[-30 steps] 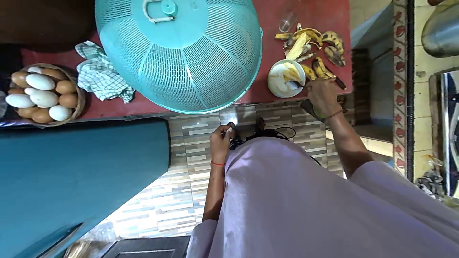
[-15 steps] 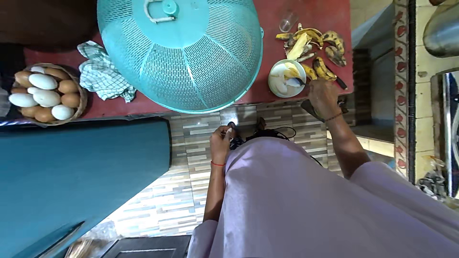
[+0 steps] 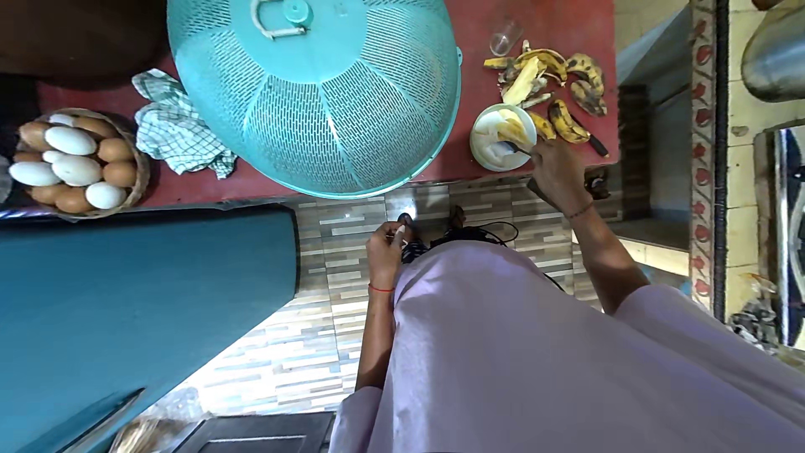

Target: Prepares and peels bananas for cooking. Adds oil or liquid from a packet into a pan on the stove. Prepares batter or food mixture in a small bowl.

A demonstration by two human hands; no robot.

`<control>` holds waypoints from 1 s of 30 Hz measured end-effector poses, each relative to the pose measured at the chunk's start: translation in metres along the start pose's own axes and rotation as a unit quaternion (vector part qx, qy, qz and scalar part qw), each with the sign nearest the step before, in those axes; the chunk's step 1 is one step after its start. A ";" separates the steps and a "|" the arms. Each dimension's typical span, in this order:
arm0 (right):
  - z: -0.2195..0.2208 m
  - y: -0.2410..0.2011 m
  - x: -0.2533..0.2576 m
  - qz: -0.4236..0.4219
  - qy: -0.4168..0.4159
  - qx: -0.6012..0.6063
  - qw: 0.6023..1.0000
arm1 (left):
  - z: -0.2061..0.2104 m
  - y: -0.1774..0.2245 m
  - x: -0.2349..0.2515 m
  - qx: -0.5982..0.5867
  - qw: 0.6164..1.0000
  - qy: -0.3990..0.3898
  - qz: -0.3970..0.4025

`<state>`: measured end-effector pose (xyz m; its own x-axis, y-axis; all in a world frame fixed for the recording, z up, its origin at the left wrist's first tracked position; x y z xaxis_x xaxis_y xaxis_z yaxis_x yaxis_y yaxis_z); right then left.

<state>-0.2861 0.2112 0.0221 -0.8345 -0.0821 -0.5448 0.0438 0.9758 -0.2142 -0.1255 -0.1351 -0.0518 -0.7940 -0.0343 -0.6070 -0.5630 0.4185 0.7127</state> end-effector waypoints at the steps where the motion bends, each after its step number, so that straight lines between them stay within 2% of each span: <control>1: -0.001 0.000 -0.003 -0.001 0.007 0.000 1.000 | 0.000 0.000 0.000 0.000 1.000 0.000 0.000; 5: 0.002 0.008 0.006 0.018 0.009 -0.001 1.000 | 0.001 0.002 0.002 0.002 1.000 -0.006 -0.004; 9: 0.011 0.013 0.024 -0.025 0.005 0.024 0.999 | 0.006 0.006 0.004 0.009 1.000 -0.016 0.004; 17: -0.006 0.012 0.016 -0.038 0.062 0.014 0.997 | 0.008 0.003 0.006 0.011 1.000 -0.024 -0.010; 24: -0.004 -0.013 0.041 -0.129 0.018 -0.061 0.990 | 0.013 0.007 0.009 0.013 0.999 -0.036 -0.014; 30: -0.011 -0.010 0.055 -0.131 -0.073 -0.117 0.982 | 0.009 0.003 0.007 0.011 1.000 -0.020 -0.009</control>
<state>-0.3383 0.1994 0.0032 -0.7116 -0.3488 -0.6099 -0.3035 0.9355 -0.1809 -0.1312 -0.1261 -0.0568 -0.7738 -0.0048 -0.6334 -0.5712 0.4376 0.6945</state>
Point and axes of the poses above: each hand's wrist, its own x-axis towards the middle knuckle, its own z-axis out of the palm, y = z × x, the point moved 10 cm from there along x, towards the middle knuckle, and after that the axes turned 13 degrees about -y, right-handed, at the moved point
